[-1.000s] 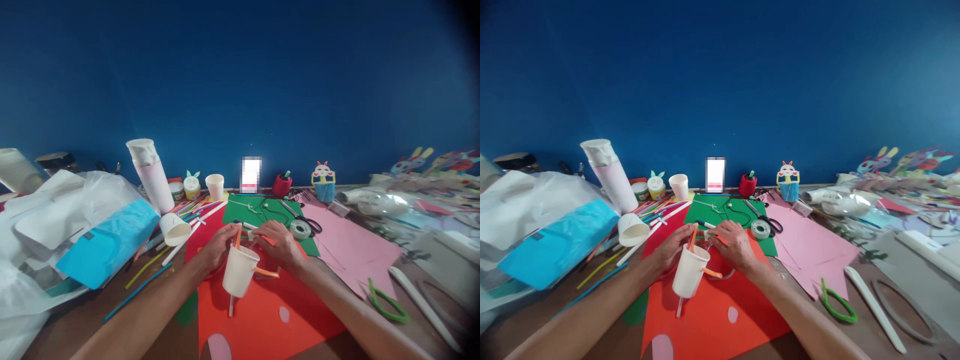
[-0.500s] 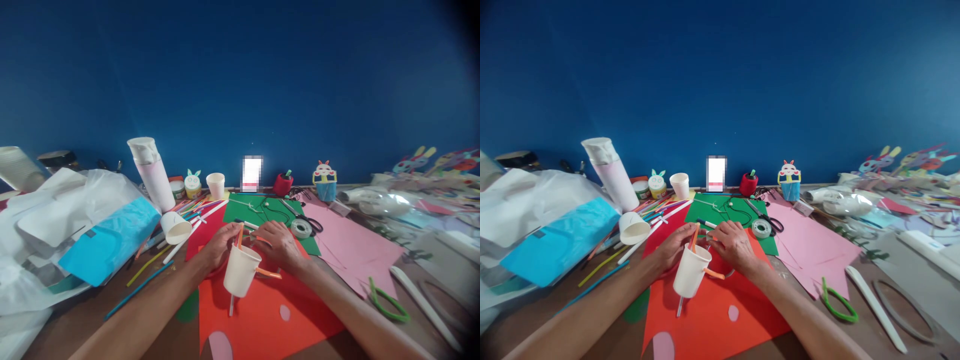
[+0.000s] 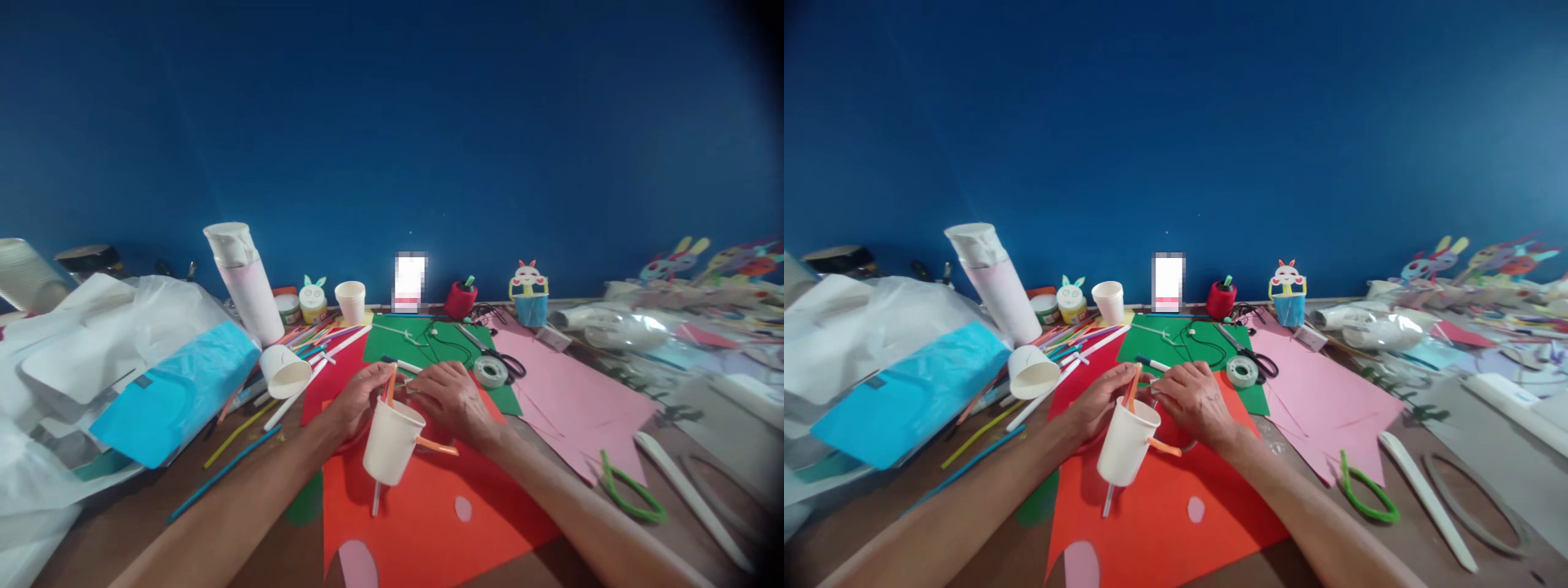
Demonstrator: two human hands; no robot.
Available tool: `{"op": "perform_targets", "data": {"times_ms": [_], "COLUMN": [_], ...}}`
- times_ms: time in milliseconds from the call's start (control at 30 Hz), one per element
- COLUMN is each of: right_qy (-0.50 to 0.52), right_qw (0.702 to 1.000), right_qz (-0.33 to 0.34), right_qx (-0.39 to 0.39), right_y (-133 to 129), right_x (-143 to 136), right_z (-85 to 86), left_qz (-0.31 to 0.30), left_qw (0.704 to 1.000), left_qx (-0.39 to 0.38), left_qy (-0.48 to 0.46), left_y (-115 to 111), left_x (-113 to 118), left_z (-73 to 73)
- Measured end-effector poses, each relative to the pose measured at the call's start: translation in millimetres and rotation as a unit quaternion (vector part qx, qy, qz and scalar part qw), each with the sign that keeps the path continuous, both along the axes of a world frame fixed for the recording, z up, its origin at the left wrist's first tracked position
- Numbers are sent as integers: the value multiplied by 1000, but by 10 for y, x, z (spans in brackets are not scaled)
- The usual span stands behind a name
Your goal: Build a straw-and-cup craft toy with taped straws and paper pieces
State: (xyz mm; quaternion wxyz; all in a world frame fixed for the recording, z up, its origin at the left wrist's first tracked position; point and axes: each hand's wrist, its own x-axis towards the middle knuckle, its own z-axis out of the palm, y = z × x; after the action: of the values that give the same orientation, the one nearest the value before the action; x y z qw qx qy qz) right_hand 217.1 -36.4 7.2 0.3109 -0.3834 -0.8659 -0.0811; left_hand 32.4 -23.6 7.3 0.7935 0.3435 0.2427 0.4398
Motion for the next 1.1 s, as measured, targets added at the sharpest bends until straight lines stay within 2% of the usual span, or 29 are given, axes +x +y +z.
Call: {"op": "perform_targets", "data": {"times_ms": [233, 433, 767, 833, 967, 1100], "right_qy": [-33, -53, -28, -9, 31, 33], "right_qw": [999, 997, 998, 998, 992, 980], "right_qz": [-12, 6, 11, -12, -109, -191], "right_qx": [32, 64, 62, 56, 50, 50], "right_y": [9, 2, 16, 66, 210, 355], "right_x": [-3, 6, 65, 143, 403, 692], "right_z": [-8, -2, 45, 68, 88, 35], "left_qz": [-1, -1, 11, 3, -4, -4], "left_qw": [1000, 1000, 1000, 1000, 999, 999], "left_qx": [-12, -19, -12, -27, -53, -42], "left_qy": [-6, 19, 13, 5, 5, 13], "left_y": [-11, -14, -14, -15, -6, 0], "left_x": [8, -8, 2, -6, -26, -32], "left_z": [19, 37, 42, 42, 29, 14]}}
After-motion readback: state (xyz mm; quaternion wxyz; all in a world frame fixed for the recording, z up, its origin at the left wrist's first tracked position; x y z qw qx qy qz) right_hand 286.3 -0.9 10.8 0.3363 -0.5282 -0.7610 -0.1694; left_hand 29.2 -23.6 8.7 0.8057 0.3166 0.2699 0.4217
